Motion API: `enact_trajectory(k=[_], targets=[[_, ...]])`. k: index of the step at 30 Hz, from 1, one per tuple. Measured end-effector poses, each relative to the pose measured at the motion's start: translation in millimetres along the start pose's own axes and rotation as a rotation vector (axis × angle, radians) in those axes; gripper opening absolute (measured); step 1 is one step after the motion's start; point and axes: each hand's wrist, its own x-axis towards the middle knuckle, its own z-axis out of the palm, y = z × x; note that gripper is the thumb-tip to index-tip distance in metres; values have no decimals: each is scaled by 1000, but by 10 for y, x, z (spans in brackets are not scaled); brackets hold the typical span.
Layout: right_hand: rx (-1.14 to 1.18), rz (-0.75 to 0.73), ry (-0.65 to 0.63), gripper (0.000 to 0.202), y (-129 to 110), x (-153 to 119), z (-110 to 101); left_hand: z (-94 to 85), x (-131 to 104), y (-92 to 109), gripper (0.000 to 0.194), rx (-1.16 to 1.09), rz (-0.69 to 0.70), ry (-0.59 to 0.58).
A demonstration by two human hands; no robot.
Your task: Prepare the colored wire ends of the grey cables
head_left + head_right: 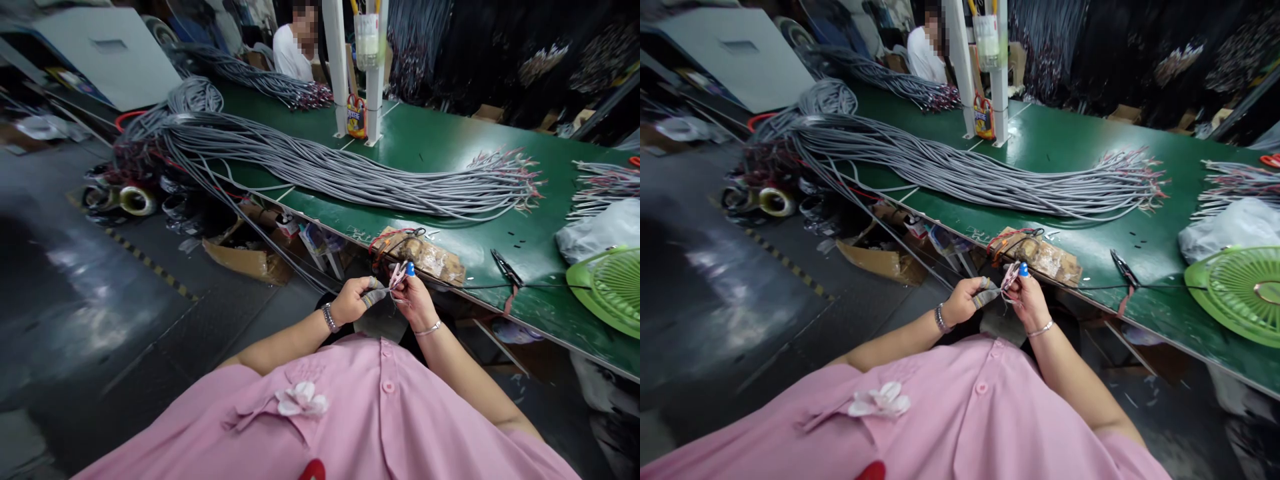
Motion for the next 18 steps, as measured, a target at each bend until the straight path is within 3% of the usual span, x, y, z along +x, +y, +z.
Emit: enact_trajectory(k=[11, 18], targets=[[-54, -15, 124, 46, 7, -21, 23, -26, -4, -99, 27, 76, -24, -117], [-1, 31, 56, 49, 5, -70, -17, -115, -58, 12, 36, 4, 23, -181]])
